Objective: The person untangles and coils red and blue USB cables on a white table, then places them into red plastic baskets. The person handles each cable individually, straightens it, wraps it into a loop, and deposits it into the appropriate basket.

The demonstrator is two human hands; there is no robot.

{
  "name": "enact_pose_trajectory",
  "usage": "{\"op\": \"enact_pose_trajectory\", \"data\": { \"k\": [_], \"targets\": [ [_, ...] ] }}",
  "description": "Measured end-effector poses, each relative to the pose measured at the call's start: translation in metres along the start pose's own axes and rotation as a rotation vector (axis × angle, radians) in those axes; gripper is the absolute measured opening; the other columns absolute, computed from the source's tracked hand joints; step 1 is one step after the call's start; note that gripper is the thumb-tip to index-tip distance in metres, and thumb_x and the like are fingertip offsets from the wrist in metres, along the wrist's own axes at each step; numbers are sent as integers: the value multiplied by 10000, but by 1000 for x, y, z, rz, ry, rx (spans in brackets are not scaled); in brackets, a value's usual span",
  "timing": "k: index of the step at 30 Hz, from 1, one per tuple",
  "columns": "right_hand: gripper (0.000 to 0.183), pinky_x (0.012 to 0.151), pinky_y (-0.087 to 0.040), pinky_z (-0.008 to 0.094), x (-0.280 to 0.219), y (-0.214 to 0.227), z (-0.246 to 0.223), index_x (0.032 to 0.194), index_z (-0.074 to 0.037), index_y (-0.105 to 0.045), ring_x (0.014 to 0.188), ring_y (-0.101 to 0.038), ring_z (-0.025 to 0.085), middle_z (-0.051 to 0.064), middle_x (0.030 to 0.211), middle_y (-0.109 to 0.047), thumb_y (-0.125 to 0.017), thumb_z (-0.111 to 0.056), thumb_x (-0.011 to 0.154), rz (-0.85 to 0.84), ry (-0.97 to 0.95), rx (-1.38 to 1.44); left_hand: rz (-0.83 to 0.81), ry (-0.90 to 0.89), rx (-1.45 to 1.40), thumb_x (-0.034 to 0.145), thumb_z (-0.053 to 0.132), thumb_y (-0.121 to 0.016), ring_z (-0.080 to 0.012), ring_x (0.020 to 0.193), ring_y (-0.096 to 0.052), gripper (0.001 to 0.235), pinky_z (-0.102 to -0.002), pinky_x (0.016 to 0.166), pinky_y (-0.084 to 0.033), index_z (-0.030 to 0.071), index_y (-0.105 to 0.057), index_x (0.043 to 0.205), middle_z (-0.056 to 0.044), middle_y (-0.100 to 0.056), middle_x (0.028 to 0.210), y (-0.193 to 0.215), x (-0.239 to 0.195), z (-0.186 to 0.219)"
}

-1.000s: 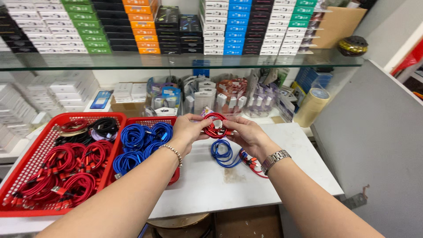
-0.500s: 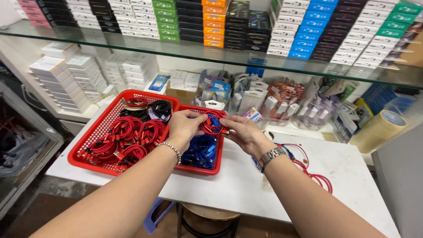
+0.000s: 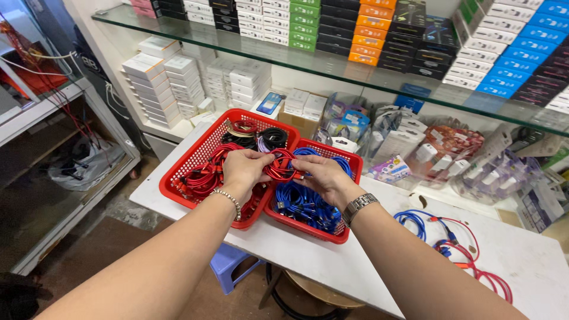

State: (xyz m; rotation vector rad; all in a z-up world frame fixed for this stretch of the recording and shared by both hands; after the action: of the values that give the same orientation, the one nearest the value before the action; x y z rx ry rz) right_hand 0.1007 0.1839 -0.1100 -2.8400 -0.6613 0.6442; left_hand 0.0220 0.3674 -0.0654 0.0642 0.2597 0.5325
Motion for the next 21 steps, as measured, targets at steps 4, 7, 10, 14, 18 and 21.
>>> {"op": "enact_pose_trajectory", "data": {
  "k": [4, 7, 10, 14, 18, 21],
  "targets": [
    [274, 904, -616, 335, 21, -27, 4, 1166, -18, -699, 983, -710, 167, 75, 1067, -735, -720, -122, 914, -49, 7, -40, 31, -2, -16, 851, 124, -799, -167, 659, -727, 189, -277, 553, -619, -37, -781, 948, -104, -781, 891, 25, 17, -9],
    [303, 870, -635, 345, 36, -43, 6, 1190, 2, -696, 930, -718, 179, 86, 1056, -753, -709, -124, 915, -41, 8, -124, 61, -8, 20, 842, 116, -806, -154, 663, -730, 184, -282, 550, -629, -40, -784, 938, -111, -783, 881, 40, 35, -16],
    [333, 806, -626, 345, 48, -51, 6, 1232, -1, -696, 868, -696, 195, 93, 1045, -755, -707, -120, 921, 38, 55, -354, 65, -21, 35, 833, 85, -804, -158, 679, -745, 176, -284, 552, -643, -52, -789, 943, -132, -790, 877, 46, 54, -27],
    [423, 798, -599, 341, 49, -64, -6, 1261, -30, -653, 897, -734, 222, 110, 1044, -757, -750, -107, 857, 119, 291, -853, 73, 18, 130, 821, 34, -789, -189, 673, -766, 211, -289, 555, -652, -14, -764, 1025, -154, -786, 902, 43, 77, -48],
    [419, 925, -556, 400, 38, -76, -12, 1259, -55, -685, 1022, -701, 326, 182, 1094, -719, -761, -144, 857, 161, 512, -1210, 16, -35, 465, 827, 62, -773, -266, 826, -780, 253, -357, 762, -624, 74, -790, 1079, -176, -793, 959, 39, 91, -63],
    [406, 998, -480, 445, 33, -83, -15, 1230, -72, -701, 1123, -607, 375, 188, 1167, -661, -768, -179, 844, 186, 616, -1318, 29, -175, 655, 789, 125, -828, -292, 1000, -728, 279, -390, 941, -559, 123, -818, 1067, -156, -761, 1056, 37, 95, -57]
  ]
}}
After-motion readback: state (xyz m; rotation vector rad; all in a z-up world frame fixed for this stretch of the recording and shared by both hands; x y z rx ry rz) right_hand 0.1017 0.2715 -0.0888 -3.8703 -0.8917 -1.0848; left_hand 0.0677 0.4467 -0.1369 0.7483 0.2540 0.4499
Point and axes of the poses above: each hand's wrist, its own x-axis towards the middle knuckle, its own y-axis out of the back of the hand, z = x × y, the point moved 9 cm from there along x, towards the middle knuckle
